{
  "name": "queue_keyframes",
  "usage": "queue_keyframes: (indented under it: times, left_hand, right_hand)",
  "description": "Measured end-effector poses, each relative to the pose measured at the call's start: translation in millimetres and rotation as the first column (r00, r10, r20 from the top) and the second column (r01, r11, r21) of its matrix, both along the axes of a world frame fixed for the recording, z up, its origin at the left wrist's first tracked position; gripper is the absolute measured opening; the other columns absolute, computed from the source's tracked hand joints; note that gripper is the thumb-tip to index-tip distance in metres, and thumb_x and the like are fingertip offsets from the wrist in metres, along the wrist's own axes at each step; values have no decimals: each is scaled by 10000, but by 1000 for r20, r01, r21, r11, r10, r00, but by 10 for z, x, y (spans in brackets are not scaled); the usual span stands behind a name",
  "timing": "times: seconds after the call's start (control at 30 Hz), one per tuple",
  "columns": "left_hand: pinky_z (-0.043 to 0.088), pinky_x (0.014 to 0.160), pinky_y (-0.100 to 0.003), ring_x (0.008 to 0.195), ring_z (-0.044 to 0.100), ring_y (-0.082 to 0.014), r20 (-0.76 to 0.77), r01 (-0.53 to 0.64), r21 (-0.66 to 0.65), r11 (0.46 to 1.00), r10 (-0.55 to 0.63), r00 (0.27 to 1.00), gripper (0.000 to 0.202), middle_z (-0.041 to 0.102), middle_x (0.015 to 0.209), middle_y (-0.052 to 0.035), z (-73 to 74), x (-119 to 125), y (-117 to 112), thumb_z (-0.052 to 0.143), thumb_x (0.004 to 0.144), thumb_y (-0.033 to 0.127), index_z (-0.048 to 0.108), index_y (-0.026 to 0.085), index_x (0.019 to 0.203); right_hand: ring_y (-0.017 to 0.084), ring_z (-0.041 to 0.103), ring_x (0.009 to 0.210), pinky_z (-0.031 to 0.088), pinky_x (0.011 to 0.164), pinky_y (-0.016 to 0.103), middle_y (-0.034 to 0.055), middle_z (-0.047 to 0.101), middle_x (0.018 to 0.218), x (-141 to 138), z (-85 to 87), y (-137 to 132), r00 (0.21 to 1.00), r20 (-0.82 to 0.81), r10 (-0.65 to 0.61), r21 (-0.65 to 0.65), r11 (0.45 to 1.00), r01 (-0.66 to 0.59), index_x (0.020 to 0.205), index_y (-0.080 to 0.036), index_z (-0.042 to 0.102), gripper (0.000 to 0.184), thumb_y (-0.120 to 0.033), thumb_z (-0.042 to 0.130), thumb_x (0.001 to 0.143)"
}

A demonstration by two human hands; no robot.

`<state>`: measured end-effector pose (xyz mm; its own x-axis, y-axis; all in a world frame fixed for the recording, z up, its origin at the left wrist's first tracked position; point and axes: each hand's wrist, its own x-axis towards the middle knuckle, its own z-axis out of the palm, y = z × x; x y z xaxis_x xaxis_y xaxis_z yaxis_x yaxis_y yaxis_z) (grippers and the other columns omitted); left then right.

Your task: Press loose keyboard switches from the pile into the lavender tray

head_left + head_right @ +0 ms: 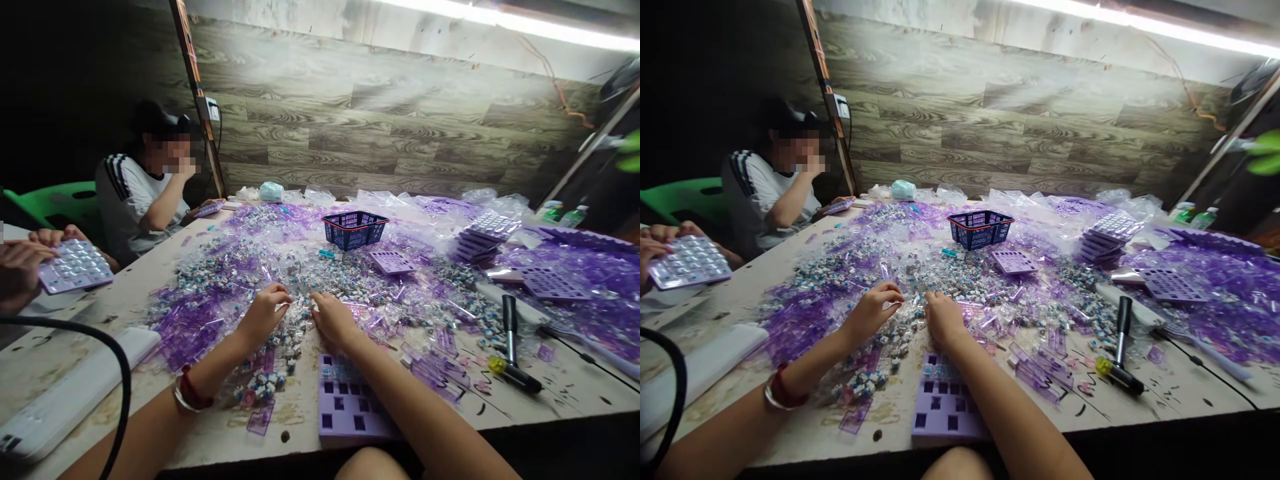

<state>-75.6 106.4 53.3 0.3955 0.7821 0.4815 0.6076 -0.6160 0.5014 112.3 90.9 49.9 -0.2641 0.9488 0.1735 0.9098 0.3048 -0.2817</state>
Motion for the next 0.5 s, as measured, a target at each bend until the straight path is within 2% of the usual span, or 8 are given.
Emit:
queue_keyframes:
  times: [0.13, 0.33, 0.5]
  left_hand:
    - [461, 794, -312, 854, 587, -189, 81, 6, -4, 1000, -6, 997, 121, 613, 880, -70, 55, 55, -54, 559, 793, 150, 679, 156, 781]
    - [504, 769, -310, 826, 596, -176, 200, 8, -56, 998, 3, 980, 132, 601, 911, -68, 45, 108, -113, 578, 786, 230, 694, 167, 777]
    - [547, 771, -329, 810, 606, -172, 296, 46, -148, 988, 0, 955, 185, 572, 971, -73, 2, 166, -156, 624, 765, 329, 699, 163, 797]
  right_hand:
    - [188, 610, 913, 399, 714, 244, 83, 636, 1017, 21, -1, 12, 1000, 15, -24, -5, 1000, 24, 973, -195, 633, 156, -196, 499, 892]
    - [179, 602, 900, 388, 699, 238, 63, 638, 1008, 27, -6, 3, 1000, -11, -9, 2, 1000, 9, 960, -211, 640, 140, -271, 570, 854]
    - [157, 593, 815, 353, 649, 223, 46, 664, 887, 37, 15, 23, 997, -74, -6, -13, 1000, 5, 870, -201, 658, 109, -193, 562, 819]
